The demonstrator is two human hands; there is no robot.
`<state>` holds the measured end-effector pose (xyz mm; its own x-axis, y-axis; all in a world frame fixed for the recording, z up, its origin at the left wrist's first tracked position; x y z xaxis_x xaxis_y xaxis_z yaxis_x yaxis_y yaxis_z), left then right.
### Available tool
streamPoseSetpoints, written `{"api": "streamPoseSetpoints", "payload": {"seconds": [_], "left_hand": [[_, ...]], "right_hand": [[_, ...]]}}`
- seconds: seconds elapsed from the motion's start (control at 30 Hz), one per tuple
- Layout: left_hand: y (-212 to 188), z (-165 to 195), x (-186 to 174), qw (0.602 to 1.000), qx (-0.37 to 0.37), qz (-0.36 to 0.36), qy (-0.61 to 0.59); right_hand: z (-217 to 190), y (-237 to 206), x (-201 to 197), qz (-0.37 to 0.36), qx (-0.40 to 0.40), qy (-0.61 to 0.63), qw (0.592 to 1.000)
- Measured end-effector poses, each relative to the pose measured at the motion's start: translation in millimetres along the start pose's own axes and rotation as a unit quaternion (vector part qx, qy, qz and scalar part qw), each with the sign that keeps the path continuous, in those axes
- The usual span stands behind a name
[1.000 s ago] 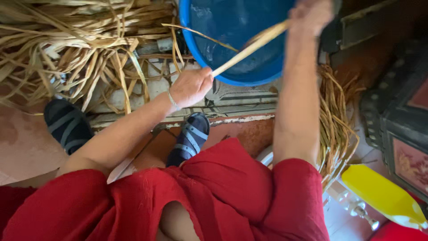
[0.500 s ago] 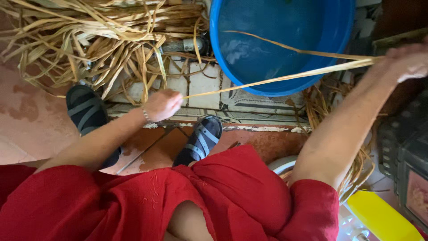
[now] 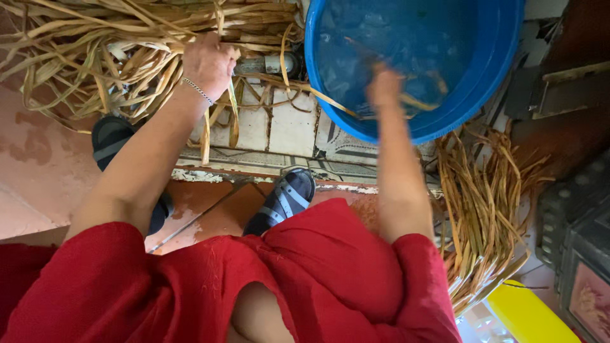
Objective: The person sits at a low work area beside a blue basin of water and processes dried palm leaf strips. They pull long leaf midribs from a pile, dip them in the water, and draw each strip between their fingers to split and soften it, setting processed strips aside.
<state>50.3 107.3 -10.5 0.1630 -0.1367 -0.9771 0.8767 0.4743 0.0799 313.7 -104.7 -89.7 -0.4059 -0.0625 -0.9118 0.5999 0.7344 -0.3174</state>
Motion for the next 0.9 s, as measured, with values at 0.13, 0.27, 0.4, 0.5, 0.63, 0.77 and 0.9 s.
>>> {"api": "streamPoseSetpoints", "payload": {"seconds": [0.13, 0.27, 0.4, 0.5, 0.63, 0.77, 0.9], "left_hand": [[16.5, -2.3, 0.8, 0.986, -0.025, -0.025, -0.164], [50.7, 9.1, -12.5, 0.931, -0.024, -0.067, -0.358], [79.7, 56.2, 5.9, 0.694, -0.135, -0.165, -0.687], [89.1, 106.7, 1.8, 0.707, -0.071, -0.148, -0.688], [82.5, 159.8, 27.0, 0.675, -0.091, -0.181, -0.71], [73.8, 184.3, 48.0, 0.706, -0.113, -0.227, -0.661], [71.4, 196.8, 40.8, 0.764, -0.053, -0.224, -0.603]], "right_hand": [[-47.9, -15.9, 7.4, 0.037, -0.145, -0.021, 0.989], [8.0, -12.2, -17.7, -0.021, 0.038, 0.078, 0.996], [16.3, -15.3, -62.5, 0.026, 0.094, 0.477, 0.873], [-17.0, -34.6, -83.2, 0.034, 0.027, 0.657, 0.753], [-48.7, -52.9, -83.0, 0.033, 0.052, 0.692, 0.72], [-55.4, -61.1, -84.2, 0.025, 0.042, 0.713, 0.699], [-59.6, -62.1, -79.9, 0.034, 0.017, 0.696, 0.717]]}}
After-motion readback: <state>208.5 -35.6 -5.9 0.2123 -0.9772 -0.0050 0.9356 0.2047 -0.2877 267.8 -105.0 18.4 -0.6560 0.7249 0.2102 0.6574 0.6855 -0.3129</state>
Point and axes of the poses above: each hand's wrist, its own y-axis towards the middle knuckle, its own x-axis out of the palm, z = x × y, the point moved 10 cm from there along y, towards the middle knuckle
